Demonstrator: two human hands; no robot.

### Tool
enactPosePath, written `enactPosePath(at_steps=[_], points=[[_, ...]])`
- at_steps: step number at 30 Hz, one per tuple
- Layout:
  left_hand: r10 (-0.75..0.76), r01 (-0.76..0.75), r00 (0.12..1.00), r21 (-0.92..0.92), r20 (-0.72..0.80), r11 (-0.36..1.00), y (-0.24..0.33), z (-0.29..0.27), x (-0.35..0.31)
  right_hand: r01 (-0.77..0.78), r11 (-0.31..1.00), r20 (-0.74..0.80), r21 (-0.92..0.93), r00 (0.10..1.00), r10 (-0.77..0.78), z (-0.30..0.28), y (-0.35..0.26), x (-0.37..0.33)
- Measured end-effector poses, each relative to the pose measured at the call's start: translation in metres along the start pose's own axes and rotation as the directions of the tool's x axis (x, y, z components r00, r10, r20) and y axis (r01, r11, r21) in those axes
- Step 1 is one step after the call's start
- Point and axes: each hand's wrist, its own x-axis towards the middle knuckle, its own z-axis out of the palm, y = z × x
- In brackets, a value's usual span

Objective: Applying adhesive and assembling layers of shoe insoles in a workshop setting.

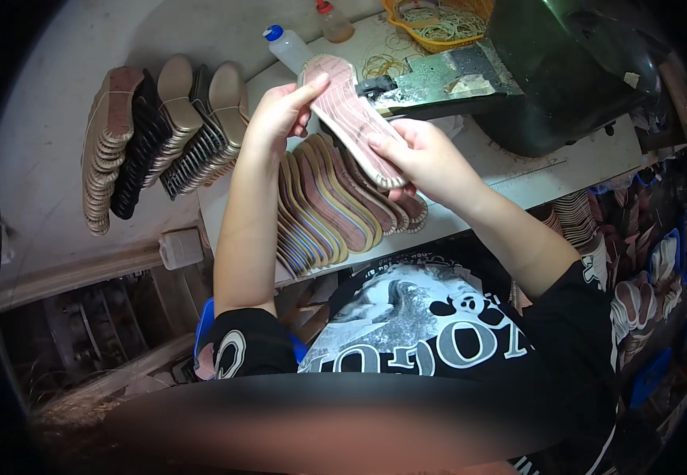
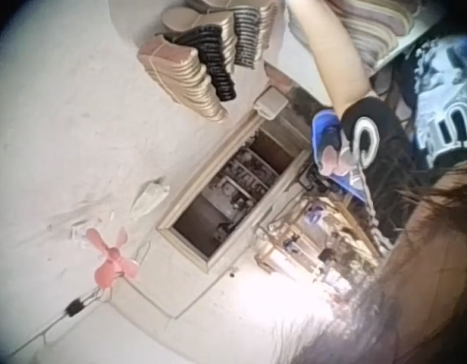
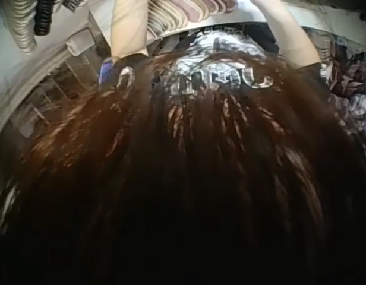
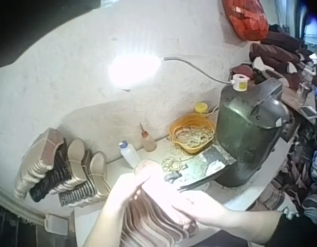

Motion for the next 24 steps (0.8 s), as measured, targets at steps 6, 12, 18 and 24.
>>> enactPosePath(at_steps=[6,12,18,24], points=[[0.143,-0.356,0.924,-0.659,-0.355,0.663,-0.069,0.016,-0.045,0.252,0.896,0.071,-0.365,0.967,-0.243,0.02,0.039,-0.027],[0.67,-0.455,0.74,0.683,-0.068,0.572,-0.169,0.048,-0.101,0.298,0.696,0.074,-0.654,0.94,-0.333,0.013,0.094,-0.048],[0.626,-0.492,0.769,0.741,0.126,0.456,-0.168,0.058,-0.112,0.362,0.563,0.017,-0.743,0.851,-0.524,-0.004,0.146,-0.032],[0.58,-0.525,0.778,0.757,0.241,0.389,-0.167,0.043,-0.128,0.298,0.476,0.002,-0.827,0.849,-0.528,0.008,0.148,-0.029]])
